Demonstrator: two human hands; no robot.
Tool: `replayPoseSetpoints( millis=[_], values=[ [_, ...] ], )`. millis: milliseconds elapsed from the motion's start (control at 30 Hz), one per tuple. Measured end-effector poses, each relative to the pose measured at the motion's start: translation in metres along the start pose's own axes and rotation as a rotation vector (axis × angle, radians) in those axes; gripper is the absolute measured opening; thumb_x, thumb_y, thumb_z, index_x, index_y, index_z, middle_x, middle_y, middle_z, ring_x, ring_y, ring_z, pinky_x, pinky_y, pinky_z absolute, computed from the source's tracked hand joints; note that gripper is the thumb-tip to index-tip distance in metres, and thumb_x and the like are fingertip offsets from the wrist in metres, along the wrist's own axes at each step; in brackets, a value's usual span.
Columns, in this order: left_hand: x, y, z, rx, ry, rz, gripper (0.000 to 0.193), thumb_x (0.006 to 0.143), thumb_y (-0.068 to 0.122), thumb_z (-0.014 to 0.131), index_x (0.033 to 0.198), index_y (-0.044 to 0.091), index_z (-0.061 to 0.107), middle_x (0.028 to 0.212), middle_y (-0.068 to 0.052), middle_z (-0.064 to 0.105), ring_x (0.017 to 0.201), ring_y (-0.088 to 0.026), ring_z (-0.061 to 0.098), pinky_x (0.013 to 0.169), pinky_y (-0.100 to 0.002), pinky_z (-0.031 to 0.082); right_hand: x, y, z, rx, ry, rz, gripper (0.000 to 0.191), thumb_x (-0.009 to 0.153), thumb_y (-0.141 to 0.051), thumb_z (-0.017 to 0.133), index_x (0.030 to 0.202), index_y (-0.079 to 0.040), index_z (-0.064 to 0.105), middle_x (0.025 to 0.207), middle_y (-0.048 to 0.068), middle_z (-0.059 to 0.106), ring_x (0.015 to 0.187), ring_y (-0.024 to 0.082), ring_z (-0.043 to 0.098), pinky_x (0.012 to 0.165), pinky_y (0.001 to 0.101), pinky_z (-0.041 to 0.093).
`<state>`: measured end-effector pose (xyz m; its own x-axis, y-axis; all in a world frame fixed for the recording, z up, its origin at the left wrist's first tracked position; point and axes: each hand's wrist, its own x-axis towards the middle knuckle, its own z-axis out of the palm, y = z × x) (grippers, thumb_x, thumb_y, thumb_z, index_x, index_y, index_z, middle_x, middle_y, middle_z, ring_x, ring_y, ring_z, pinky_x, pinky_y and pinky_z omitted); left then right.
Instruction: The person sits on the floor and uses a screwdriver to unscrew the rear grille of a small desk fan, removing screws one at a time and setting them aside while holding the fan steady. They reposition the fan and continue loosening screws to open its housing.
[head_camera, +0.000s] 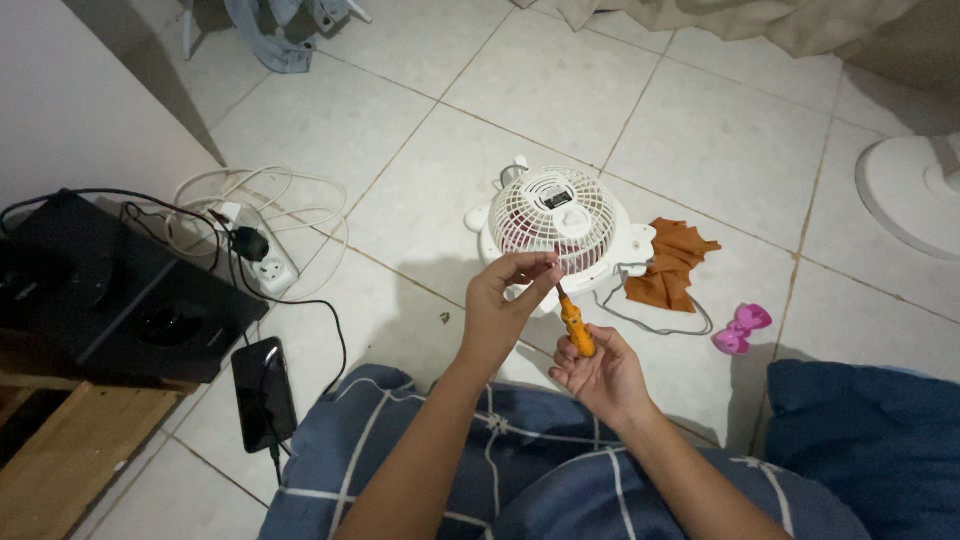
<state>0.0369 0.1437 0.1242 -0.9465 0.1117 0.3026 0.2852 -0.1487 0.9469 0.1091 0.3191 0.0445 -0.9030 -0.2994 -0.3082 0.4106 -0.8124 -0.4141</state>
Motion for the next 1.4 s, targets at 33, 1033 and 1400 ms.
replayPoseSetpoints(
  millis=[33, 1033, 1400],
  values=[
    [0.0, 0.0, 0.0, -0.017, -0.006, 0.007, 0.021, 0.091, 0.013, 0.079, 0.109, 0.005, 0.076, 0.098, -0.002, 0.078, 0.09, -0.008, 0.07, 0.083, -0.024, 0.052, 0.0, -0.001, 0.0, -0.009, 0.001, -0.005, 0.025, 0.099, -0.031, 0.048, 0.101, -0.007, 0.057, 0.078, 0.005, 0.054, 0.074, 0.019, 0.053, 0.077, 0.0388, 0.047],
    [-0.055, -0.167, 0.027, 1.005, -0.281, 0.018, 0.093, 0.068, 0.023, 0.089, 0.146, 0.002, 0.042, 0.143, -0.036, 0.042, 0.134, -0.05, 0.041, 0.108, -0.052, 0.039, -0.005, -0.038, -0.005, 0.119, -0.018, -0.169, 0.023, 0.094, -0.033, 0.055, 0.095, -0.01, 0.058, 0.079, 0.005, 0.054, 0.075, 0.019, 0.052, 0.076, 0.0401, 0.047],
    [-0.026, -0.183, 0.0, 0.853, -0.138, 0.161, 0.055, 0.078, 0.022, 0.08, 0.126, 0.007, 0.058, 0.124, -0.017, 0.062, 0.117, -0.037, 0.057, 0.097, -0.052, 0.044, -0.001, -0.045, -0.019, 0.155, -0.015, -0.232, 0.022, 0.094, -0.033, 0.057, 0.098, -0.012, 0.061, 0.082, 0.006, 0.058, 0.076, 0.021, 0.054, 0.077, 0.0411, 0.047]
  ],
)
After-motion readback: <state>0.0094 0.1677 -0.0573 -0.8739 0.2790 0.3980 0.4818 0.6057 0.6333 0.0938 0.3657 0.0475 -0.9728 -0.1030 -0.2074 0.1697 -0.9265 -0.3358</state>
